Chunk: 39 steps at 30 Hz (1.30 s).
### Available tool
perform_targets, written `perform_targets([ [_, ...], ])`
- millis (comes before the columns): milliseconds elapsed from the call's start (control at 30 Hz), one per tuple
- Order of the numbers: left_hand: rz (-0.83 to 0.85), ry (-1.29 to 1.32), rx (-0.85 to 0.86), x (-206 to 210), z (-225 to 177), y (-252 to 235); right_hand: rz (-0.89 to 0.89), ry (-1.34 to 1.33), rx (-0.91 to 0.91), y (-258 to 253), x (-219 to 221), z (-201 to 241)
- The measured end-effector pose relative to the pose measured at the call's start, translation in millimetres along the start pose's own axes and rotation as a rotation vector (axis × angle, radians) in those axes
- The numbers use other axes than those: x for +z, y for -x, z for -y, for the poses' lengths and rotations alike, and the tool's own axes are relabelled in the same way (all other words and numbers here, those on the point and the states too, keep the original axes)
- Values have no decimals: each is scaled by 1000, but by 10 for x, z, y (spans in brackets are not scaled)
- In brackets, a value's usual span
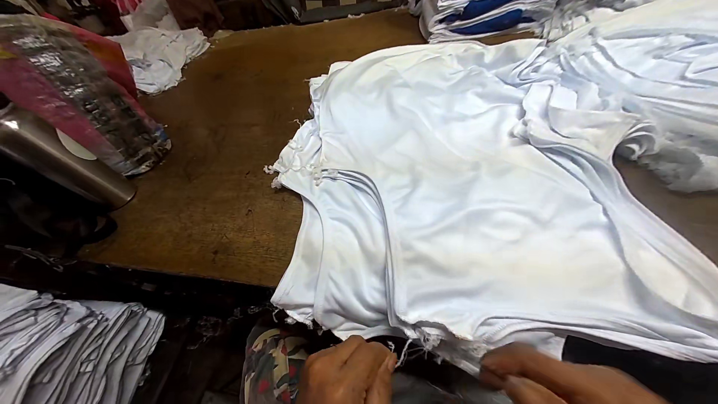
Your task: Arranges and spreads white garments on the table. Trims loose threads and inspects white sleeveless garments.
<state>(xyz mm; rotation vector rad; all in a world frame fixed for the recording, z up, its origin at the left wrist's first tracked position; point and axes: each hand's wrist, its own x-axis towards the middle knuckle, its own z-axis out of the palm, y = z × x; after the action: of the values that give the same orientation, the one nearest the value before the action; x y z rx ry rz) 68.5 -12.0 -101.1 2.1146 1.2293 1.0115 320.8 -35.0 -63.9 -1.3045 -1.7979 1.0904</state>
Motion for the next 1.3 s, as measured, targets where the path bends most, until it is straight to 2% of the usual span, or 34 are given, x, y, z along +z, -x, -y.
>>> perform_targets([
  [67,70,27,-16,-27,22,29,-106,234,-72,-36,-96,144],
  [167,160,-7,-70,-7,-33,23,-204,579,-194,-293,63,132],
  [300,91,71,-88,-10,-146,13,-305,783,-394,-704,324,-120],
  [333,68,156,-102,-14,-167,6,-279,749,-370,-752,312,-119],
  [400,47,376,-168,-6,-219,-27,-155,592,-207,-810,185,-21],
  [500,112,819,-315,55,-319,-116,61,292,37,-890,-95,243],
  [600,228,1248,-460,208,-356,-280,147,123,109,-935,-220,370],
  [700,205,1442,-688,383,-399,-453,190,17,113,-890,-290,316],
  [800,185,1440,-836,485,-434,-533,117,-144,100,-699,-440,150],
  [900,186,1385,-862,569,-386,-463,61,-126,86,-404,-644,-39],
  [1000,162,1327,-822,578,-366,-341,149,-104,167,-68,-737,-173],
  [1100,167,1223,-739,543,-372,-203,212,-116,210,146,-640,-324],
  [1200,191,1170,-658,514,-371,-94,239,-126,235,190,-505,-390],
  [1300,202,1158,-657,472,-392,-39,249,-153,219,147,-405,-397],
])
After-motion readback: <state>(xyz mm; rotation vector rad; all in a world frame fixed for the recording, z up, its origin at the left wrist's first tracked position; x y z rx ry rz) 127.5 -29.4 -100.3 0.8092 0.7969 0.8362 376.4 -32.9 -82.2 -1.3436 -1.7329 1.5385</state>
